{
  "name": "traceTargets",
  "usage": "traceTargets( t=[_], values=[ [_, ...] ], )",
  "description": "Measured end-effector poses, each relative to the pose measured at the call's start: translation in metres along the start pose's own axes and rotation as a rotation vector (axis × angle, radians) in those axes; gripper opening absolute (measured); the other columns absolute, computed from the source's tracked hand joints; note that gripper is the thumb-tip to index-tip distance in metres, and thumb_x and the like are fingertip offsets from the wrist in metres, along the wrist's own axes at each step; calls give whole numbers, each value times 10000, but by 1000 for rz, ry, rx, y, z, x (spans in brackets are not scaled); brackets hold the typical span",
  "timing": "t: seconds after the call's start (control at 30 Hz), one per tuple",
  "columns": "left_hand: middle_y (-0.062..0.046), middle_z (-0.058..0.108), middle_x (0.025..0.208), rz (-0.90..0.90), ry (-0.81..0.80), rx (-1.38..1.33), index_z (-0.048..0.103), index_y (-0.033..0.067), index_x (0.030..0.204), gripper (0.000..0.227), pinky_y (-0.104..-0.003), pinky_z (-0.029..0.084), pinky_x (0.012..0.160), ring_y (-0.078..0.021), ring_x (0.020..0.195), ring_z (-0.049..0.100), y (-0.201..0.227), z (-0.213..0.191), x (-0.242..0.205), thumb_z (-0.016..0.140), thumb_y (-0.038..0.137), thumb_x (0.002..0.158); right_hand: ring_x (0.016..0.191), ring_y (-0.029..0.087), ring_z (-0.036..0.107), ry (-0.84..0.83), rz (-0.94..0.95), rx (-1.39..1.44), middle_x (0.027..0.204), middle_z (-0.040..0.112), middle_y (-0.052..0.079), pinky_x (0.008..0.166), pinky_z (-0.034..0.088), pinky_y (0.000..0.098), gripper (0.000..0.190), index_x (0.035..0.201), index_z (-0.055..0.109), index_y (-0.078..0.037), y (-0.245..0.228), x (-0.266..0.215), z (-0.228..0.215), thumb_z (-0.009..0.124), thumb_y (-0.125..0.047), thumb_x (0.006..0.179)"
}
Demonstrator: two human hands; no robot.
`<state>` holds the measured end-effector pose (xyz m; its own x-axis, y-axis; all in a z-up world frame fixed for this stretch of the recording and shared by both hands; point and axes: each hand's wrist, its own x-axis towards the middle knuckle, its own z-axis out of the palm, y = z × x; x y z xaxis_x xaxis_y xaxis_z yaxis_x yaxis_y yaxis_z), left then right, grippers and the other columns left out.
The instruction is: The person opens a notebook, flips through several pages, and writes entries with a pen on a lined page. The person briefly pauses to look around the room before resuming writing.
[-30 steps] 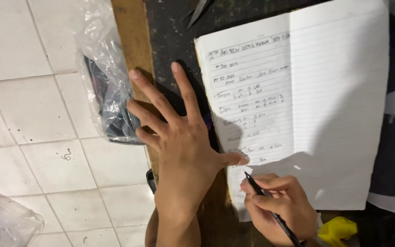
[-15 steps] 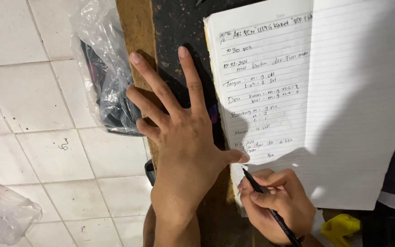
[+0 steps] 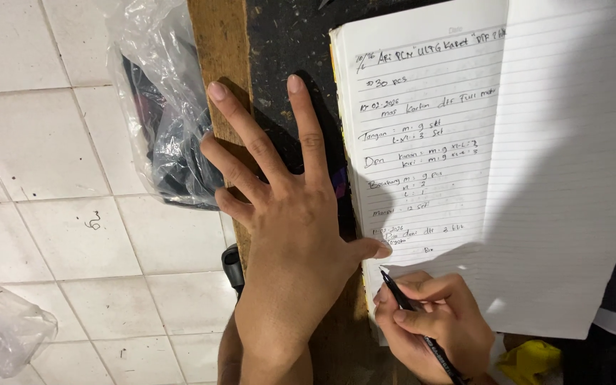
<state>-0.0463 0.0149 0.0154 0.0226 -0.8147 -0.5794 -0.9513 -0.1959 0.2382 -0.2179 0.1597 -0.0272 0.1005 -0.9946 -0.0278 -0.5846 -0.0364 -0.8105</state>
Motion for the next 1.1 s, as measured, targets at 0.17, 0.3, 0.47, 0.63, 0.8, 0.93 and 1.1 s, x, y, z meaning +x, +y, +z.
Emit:
traceTargets(
  t=[0.17,0.3,0.47,0.63,0.8,0.93,1.1],
  values=[
    [-406,-313,1539,-2,28,44,-128,132,1665,1907,-704,374,975,-765,1446,20,0,1,0,1134,774,388,718,184,728,187,-30,-161,876,580,152,605,616,221,277,675,590,-66,-14,6,10,827,65,731],
    [-413,-326,1530,-1,15,54,-143,127,1662,1903,-693,381,964,-780,1437,13,1,1,1,1130,775,404,716,161,747,57,-8,-82,949,484,99,628,617,195,236,673,582,-27,-4,3,4,715,116,805],
    [-390,-355,1530,-3,2,5,-156,138,1658,1913,-736,340,996,-777,1437,-39,0,2,1,1161,738,407,742,118,733,-99,24,-30,900,547,90,648,574,170,219,775,526,-24,7,1,-7,720,69,818],
    [-394,-336,1536,4,21,3,-132,128,1665,1907,-732,353,984,-780,1437,-15,1,1,-1,1160,741,403,759,229,740,142,-11,43,934,515,142,620,605,240,237,779,549,52,-13,5,8,716,218,757],
    [-383,-339,1538,1,26,14,-128,136,1669,1923,-726,371,984,-771,1455,-4,0,3,-1,1158,746,377,726,195,738,130,-131,-4,935,523,166,637,691,240,266,826,545,-34,-13,15,3,741,143,797],
    [-401,-321,1533,-7,31,35,-116,134,1670,1927,-728,364,985,-770,1436,8,1,3,1,1148,776,364,725,181,757,85,-119,60,957,491,136,649,663,238,285,833,532,-44,-11,16,1,702,182,806],
    [-378,-377,1527,4,-8,-51,-159,137,1658,1857,-753,316,988,-784,1435,-77,1,0,0,1161,655,459,805,113,739,-165,-46,55,986,561,65,720,585,185,314,974,437,4,15,1,-12,695,111,831]
  ],
)
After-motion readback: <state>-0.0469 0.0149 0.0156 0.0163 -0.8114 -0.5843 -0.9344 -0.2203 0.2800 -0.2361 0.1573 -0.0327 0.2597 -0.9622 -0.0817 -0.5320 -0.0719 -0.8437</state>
